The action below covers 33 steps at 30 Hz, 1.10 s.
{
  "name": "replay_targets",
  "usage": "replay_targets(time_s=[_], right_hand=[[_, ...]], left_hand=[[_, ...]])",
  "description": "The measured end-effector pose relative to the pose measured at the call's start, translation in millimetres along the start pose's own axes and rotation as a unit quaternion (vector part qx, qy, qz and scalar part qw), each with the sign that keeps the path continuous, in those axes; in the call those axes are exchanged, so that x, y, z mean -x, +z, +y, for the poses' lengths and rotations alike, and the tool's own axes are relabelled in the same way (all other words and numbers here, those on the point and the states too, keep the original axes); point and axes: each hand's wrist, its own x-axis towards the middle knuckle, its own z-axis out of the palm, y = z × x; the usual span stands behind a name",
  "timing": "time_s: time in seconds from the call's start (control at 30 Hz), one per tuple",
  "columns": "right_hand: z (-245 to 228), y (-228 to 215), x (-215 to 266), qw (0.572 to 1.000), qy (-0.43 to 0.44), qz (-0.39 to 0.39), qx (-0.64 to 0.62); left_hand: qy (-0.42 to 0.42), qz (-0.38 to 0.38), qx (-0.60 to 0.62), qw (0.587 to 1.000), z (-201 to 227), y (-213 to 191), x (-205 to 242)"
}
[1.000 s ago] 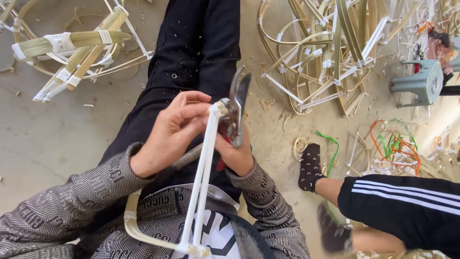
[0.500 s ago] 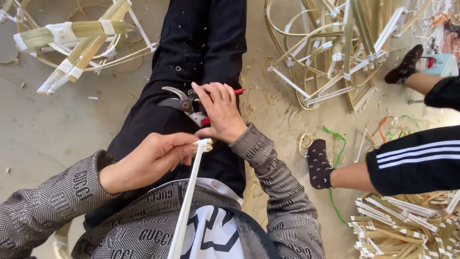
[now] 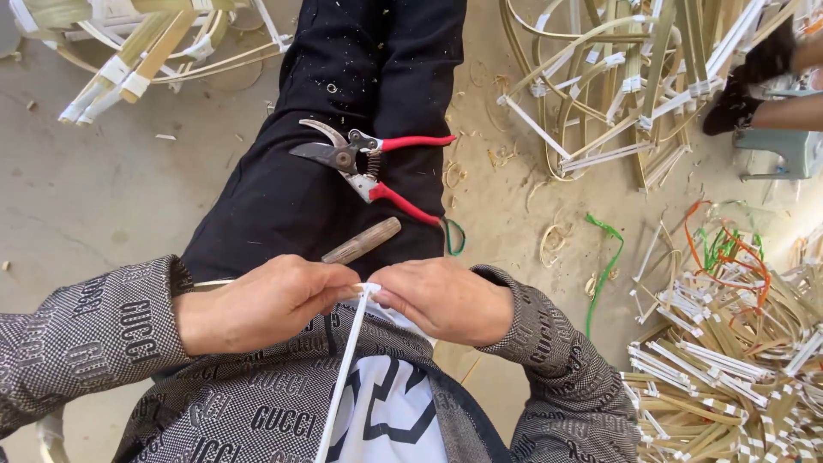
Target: The person is assembling and trimming components of bamboo or bentwood frames, possibly for furniture or decorative items, using pruning shears and white plastic connectors.
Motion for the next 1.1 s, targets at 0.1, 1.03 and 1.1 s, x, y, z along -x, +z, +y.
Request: replay_targets(time_s=[0.1,1.03,1.1], right_hand=[[2,6,0,0.999,0.010,-0.022,-0.027],[83,-22,-63,0.966,-0.015,0.194,0.170],[91,2,-77,0.934,0.008,0.210,0.290]], left_hand=[[0.027,0.009,-0.028,0.999,-4,5,3],[0.011,0.219,0.233,0.947,0,-27,0],[0.014,0.220,0.250,0.943,-9,-25,1]])
